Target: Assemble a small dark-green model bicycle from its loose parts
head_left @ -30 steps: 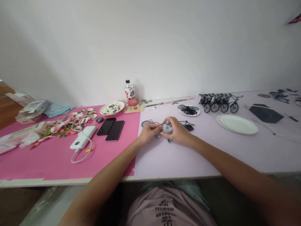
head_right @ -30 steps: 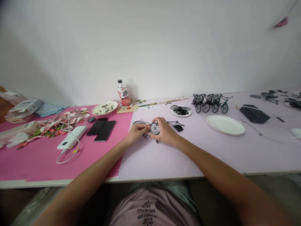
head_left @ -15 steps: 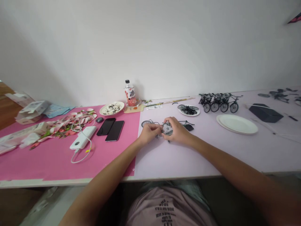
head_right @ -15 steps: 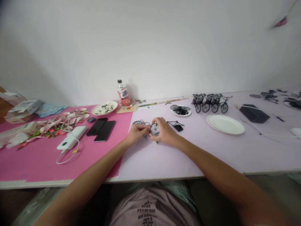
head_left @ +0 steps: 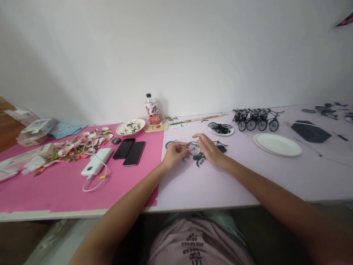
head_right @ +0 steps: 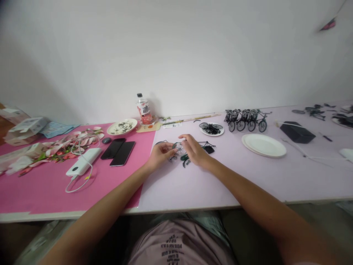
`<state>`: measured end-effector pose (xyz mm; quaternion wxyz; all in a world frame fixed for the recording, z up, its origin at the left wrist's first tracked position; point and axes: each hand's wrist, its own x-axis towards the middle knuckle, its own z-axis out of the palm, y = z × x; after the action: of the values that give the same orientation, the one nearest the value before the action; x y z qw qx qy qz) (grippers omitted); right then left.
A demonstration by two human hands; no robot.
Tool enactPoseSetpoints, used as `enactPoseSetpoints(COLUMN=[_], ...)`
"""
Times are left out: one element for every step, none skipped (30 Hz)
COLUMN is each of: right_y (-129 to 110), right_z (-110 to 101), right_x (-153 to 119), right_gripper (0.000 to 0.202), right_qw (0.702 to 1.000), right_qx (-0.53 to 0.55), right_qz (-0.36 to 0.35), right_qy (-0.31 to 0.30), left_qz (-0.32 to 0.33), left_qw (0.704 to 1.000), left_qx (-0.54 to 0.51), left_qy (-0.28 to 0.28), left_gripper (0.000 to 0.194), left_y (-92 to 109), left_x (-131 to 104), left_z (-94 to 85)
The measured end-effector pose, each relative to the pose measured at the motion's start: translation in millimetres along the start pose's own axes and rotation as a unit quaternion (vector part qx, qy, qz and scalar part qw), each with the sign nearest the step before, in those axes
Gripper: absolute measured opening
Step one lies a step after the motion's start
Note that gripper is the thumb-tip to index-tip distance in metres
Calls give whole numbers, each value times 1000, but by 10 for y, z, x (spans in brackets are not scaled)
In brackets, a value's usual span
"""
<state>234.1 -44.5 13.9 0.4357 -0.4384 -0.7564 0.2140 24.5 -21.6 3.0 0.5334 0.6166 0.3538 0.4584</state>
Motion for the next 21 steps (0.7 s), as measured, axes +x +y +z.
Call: enactPoseSetpoints(right_y=[8, 18, 28, 37, 44, 50, 54, 56, 58, 59, 61, 63, 66, 69, 72, 75, 77, 79, 81, 82, 85], right_z=[-8, -15, -21, -25, -27, -27, -25, -21, -16, -9, -1, 6, 13, 18, 22, 25, 26, 28, 29, 33, 38], right_x=[20, 40, 58, 73, 83, 90, 93, 93, 91, 89, 87, 86, 86, 87, 88, 90, 91, 92, 91, 88, 85], right_gripper=[41, 39, 36, 34, 33, 32, 33, 34, 35, 37, 38, 39, 39, 39, 39, 38, 37, 36, 35, 34, 33], right_qw=[1000, 999, 999, 998, 997, 997, 996, 997, 997, 997, 998, 998, 998, 999, 999, 999, 999, 999, 999, 999, 999], right_qx=[-3, -11, -19, -26, -31, -32, -32, -30, -27, -23, -20, -17, -16, -16, -16, -15, -14, -10, -4, 3, 13], right_qz=[-6, -14, -20, -25, -28, -33, -37, -41, -43, -45, -45, -43, -42, -40, -37, -35, -33, -30, -27, -24, -18], right_qy=[17, 31, 44, 55, 65, 69, 69, 65, 59, 50, 42, 37, 34, 33, 34, 36, 39, 40, 42, 43, 43], left_qz=[2, 5, 11, 22, 40, 64, 89, 114, 134, 146, 150, 148, 141, 132, 123, 116, 110, 107, 104, 102, 99], left_qw=[1000, 1000, 1000, 998, 995, 990, 983, 976, 969, 966, 964, 966, 968, 970, 973, 975, 976, 977, 977, 978, 979], left_qx=[2, 10, 26, 51, 83, 118, 150, 175, 191, 199, 198, 192, 182, 169, 155, 142, 130, 121, 112, 102, 93], left_qy=[2, 5, 10, 17, 28, 41, 55, 68, 77, 84, 89, 96, 102, 111, 120, 129, 136, 141, 145, 148, 149], left_gripper=[57, 56, 55, 52, 49, 44, 40, 37, 34, 32, 32, 32, 34, 35, 37, 37, 38, 38, 39, 40, 41], left_y=[1, 4, 8, 14, 22, 31, 40, 50, 59, 67, 74, 79, 83, 88, 93, 98, 103, 109, 113, 115, 116], left_x=[-1, -3, -7, -12, -18, -24, -29, -35, -39, -42, -44, -45, -46, -47, -48, -49, -51, -53, -55, -57, -58], left_z=[-2, -4, -8, -12, -16, -19, -21, -21, -19, -15, -11, -6, -1, 4, 7, 9, 11, 11, 12, 12, 12])
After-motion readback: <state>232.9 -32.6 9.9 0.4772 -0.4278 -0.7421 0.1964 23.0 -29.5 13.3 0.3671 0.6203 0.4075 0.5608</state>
